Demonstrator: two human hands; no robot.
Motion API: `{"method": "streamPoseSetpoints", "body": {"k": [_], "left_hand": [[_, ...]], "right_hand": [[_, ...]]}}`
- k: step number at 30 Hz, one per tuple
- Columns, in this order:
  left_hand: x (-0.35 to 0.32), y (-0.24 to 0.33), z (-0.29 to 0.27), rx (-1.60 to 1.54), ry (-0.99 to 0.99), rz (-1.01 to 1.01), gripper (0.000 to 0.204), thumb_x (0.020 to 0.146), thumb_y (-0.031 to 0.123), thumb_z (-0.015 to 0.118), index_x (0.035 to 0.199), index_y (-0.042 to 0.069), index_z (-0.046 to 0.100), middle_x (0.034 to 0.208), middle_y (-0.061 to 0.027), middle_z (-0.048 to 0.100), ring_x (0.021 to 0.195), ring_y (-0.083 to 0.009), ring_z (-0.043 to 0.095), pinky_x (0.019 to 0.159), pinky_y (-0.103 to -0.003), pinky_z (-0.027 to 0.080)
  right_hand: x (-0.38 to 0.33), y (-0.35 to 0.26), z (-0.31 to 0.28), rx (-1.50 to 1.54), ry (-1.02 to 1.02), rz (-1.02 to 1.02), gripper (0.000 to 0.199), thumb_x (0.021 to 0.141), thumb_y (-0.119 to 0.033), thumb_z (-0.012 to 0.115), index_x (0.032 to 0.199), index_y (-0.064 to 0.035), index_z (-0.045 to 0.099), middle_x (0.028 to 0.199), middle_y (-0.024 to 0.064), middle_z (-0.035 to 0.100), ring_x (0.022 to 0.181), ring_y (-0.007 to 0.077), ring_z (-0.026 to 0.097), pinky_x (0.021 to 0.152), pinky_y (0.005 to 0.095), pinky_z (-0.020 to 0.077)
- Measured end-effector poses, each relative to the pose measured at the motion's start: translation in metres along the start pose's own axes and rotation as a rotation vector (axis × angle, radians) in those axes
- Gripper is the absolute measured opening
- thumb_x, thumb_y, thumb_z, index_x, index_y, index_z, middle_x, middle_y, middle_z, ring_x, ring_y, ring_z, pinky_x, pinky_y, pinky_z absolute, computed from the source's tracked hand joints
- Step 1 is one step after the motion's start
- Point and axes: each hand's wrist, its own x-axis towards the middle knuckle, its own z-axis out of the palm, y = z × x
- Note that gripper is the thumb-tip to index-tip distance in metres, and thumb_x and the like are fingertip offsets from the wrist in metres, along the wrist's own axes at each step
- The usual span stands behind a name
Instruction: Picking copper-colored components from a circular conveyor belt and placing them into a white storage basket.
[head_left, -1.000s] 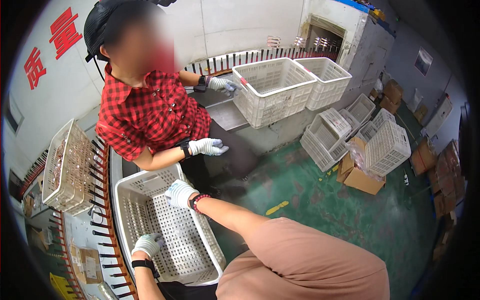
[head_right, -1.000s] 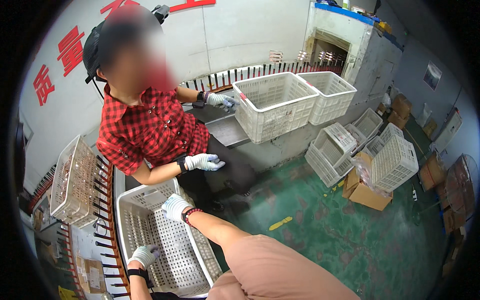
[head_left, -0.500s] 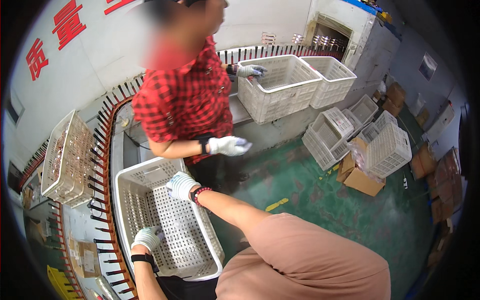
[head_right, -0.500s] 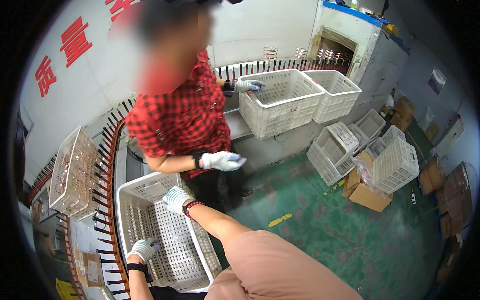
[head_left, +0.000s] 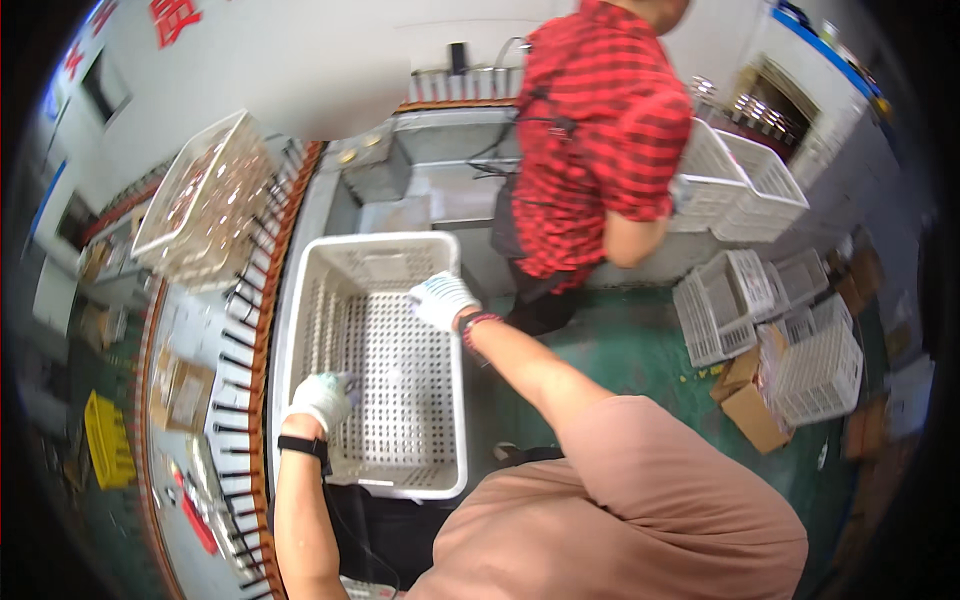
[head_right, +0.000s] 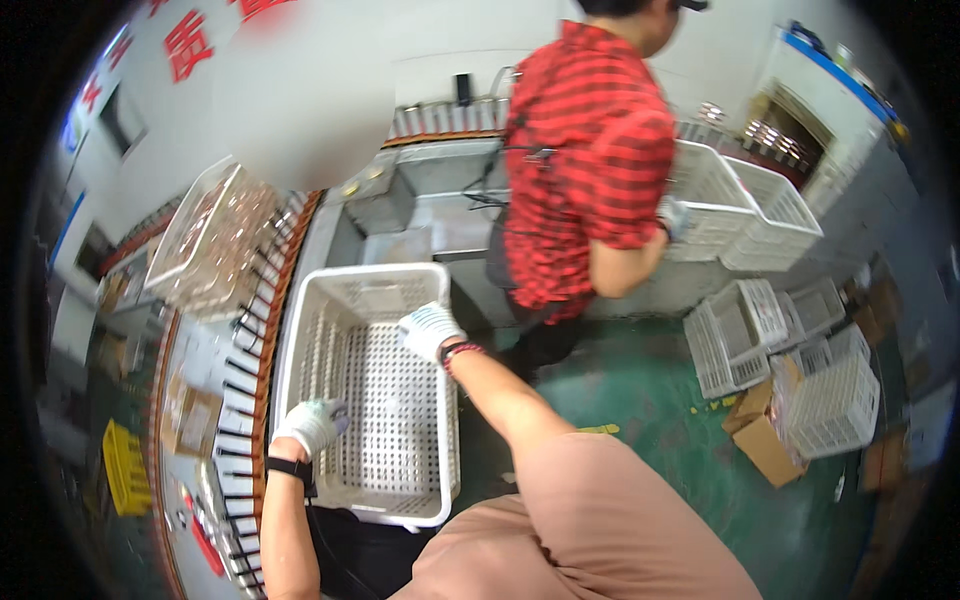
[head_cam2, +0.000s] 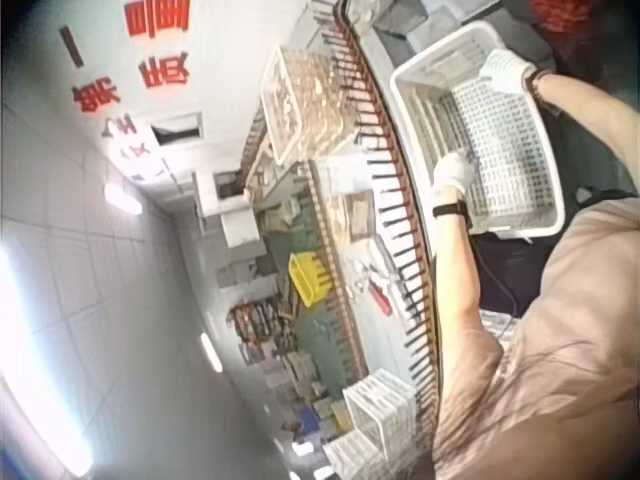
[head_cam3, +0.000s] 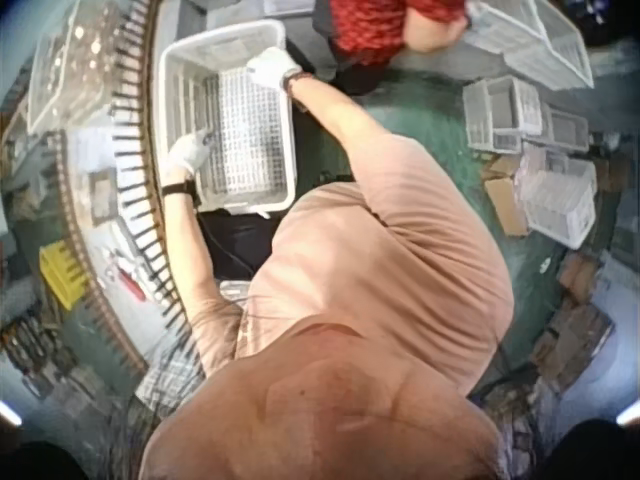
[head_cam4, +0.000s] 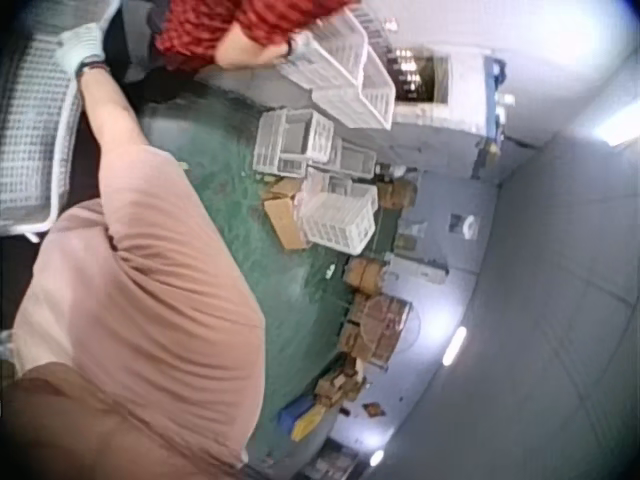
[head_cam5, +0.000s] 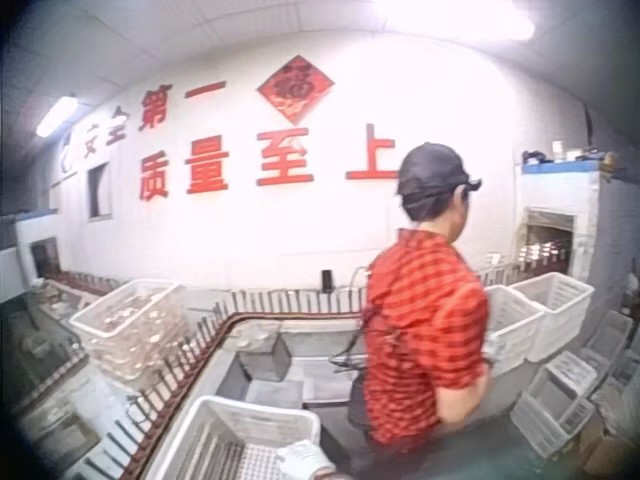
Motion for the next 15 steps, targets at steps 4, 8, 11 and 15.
{"method": "streamPoseSetpoints", "body": {"k": [4,8,11,15], "left_hand": [[-0.023,0.003,-0.003,0.047,-0.001,-0.076,0.042,0.097,0.040,0.060,0.127,0.012,0.069,0.116,-0.0184,0.073,0.108,-0.0385,0.068,0.096,-0.046,0.053],[-0.060,-0.003,0.000,0.050,-0.004,-0.126,0.042,0.097,0.039,0.060,0.129,0.013,0.068,0.111,-0.0184,0.074,0.105,-0.0386,0.069,0.095,-0.046,0.053],[-0.084,-0.008,0.007,0.038,0.015,-0.149,0.041,0.097,0.038,0.060,0.129,0.013,0.068,0.115,-0.0183,0.073,0.107,-0.0381,0.069,0.095,-0.046,0.054],[-0.106,-0.029,0.041,0.029,0.022,-0.249,0.041,0.097,0.037,0.059,0.129,0.013,0.069,0.114,-0.0180,0.074,0.106,-0.0377,0.069,0.095,-0.045,0.054]], "right_hand": [[0.002,-0.004,0.002,0.013,0.022,-0.015,0.035,0.091,-0.038,0.059,0.099,-0.0095,0.077,0.097,0.0195,0.075,0.095,0.0363,0.072,0.090,0.0473,0.0546],[0.007,-0.017,0.001,-0.019,-0.013,-0.026,0.033,0.090,-0.036,0.061,0.100,-0.0093,0.076,0.098,0.0191,0.075,0.096,0.0370,0.072,0.090,0.0479,0.0542],[0.005,-0.016,0.014,-0.022,0.069,-0.006,0.032,0.089,-0.036,0.060,0.098,-0.0091,0.076,0.095,0.0198,0.075,0.094,0.0381,0.071,0.089,0.0484,0.0539],[0.001,-0.023,0.024,0.076,0.194,0.014,0.030,0.090,-0.034,0.059,0.095,-0.0102,0.076,0.091,0.0210,0.074,0.090,0.0394,0.071,0.086,0.0496,0.0540]]}}
